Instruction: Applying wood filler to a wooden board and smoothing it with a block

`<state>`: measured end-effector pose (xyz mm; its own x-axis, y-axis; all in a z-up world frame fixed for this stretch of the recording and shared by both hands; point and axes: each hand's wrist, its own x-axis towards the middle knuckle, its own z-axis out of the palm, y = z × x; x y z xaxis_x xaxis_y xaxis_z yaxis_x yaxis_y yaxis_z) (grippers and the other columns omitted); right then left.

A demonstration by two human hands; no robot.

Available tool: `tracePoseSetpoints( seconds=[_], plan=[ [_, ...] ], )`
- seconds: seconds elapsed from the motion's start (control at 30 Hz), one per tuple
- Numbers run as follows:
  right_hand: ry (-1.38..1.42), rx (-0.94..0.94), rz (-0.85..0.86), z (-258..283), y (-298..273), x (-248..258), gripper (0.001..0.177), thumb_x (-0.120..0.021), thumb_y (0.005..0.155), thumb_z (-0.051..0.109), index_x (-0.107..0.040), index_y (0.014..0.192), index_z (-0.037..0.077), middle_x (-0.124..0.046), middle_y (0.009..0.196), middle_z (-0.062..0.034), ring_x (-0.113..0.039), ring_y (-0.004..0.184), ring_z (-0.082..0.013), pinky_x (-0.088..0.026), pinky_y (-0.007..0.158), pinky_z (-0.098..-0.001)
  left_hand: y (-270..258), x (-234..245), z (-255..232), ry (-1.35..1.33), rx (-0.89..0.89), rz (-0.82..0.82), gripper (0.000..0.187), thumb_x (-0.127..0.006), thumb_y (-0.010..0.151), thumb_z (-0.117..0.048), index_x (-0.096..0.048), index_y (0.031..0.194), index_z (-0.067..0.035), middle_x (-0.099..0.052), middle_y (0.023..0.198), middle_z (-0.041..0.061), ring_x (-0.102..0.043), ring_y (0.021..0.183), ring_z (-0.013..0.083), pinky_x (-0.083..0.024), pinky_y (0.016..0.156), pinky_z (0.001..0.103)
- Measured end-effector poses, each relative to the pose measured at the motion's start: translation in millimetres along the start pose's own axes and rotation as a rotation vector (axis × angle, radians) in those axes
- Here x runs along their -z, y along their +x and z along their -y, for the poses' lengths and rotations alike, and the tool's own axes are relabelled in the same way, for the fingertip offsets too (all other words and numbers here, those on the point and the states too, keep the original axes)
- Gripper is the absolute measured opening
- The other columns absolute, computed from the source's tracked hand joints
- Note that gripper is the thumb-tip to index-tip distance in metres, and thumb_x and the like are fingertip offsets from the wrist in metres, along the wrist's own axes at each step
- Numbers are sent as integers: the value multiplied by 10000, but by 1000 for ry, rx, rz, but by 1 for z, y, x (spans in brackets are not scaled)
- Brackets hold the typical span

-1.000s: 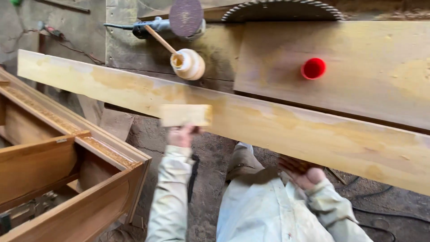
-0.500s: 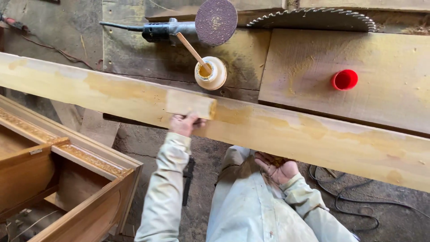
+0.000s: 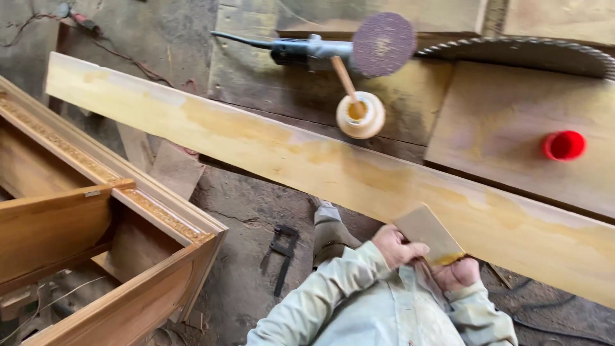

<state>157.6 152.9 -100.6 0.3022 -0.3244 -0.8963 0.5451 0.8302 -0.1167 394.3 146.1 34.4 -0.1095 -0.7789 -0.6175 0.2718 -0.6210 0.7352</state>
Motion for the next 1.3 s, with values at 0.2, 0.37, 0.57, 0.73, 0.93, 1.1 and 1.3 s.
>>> tracePoseSetpoints(
  seconds=[0.2,0.37,0.57,0.73,0.93,1.1,1.3],
  plan=[
    [115,-69,67,-61,19,-89,562,-335,1125,447,-514,1431,11,-514,1462,-285,-482,1363,-500,-395,1179,-582,-60,232,-121,136,188,-438,233,-775,816,-303,-812,739,-86,-794,741,49,-737,686,102,-599,699,267],
    [178,-153,-61,-158,38,-231,501,-276,1116,323,-519,1408,-5,-543,1430,-340,-520,1302,-560,-470,1064,-646,-107,490,-163,-448,-283,-965,330,-772,792,11,-655,1100,3,-710,1197,232,-708,1050,442,-666,784,582],
    [79,-149,37,-225,58,-292,584,-355,1055,415,-575,1292,-72,-583,1342,-341,-546,1276,-539,-442,1124,-653,-111,700,-143,-286,-292,-804,165,-736,905,-31,-678,1016,77,-744,938,241,-726,661,341,-678,567,422],
    [173,-147,-1,-227,40,-306,440,-458,998,304,-603,1179,-69,-616,1340,-318,-600,1255,-474,-437,1113,-669,-73,640,-128,-288,-292,-761,96,-726,916,64,-655,977,89,-691,845,330,-725,680,491,-690,582,579],
    [146,-101,-49,-210,37,-298,490,-432,1019,342,-578,1253,-62,-611,1355,-288,-587,1269,-469,-444,1104,-655,-34,521,-111,-256,-187,-574,91,-717,905,53,-688,987,78,-717,870,317,-734,692,460,-680,583,557],
    [135,-62,-100,-196,34,-298,558,-403,1021,363,-557,1346,-64,-578,1393,-293,-550,1298,-495,-462,1064,-667,-7,426,-101,-219,-163,-434,126,-726,892,34,-697,1001,90,-730,857,294,-744,633,385,-692,537,466],
    [144,-106,-57,-181,27,-286,530,-418,1020,349,-583,1331,-48,-599,1385,-288,-576,1290,-473,-451,1087,-668,2,328,-73,-133,-58,-284,175,-769,876,12,-694,1012,92,-740,851,290,-751,610,330,-697,531,404]
  ],
)
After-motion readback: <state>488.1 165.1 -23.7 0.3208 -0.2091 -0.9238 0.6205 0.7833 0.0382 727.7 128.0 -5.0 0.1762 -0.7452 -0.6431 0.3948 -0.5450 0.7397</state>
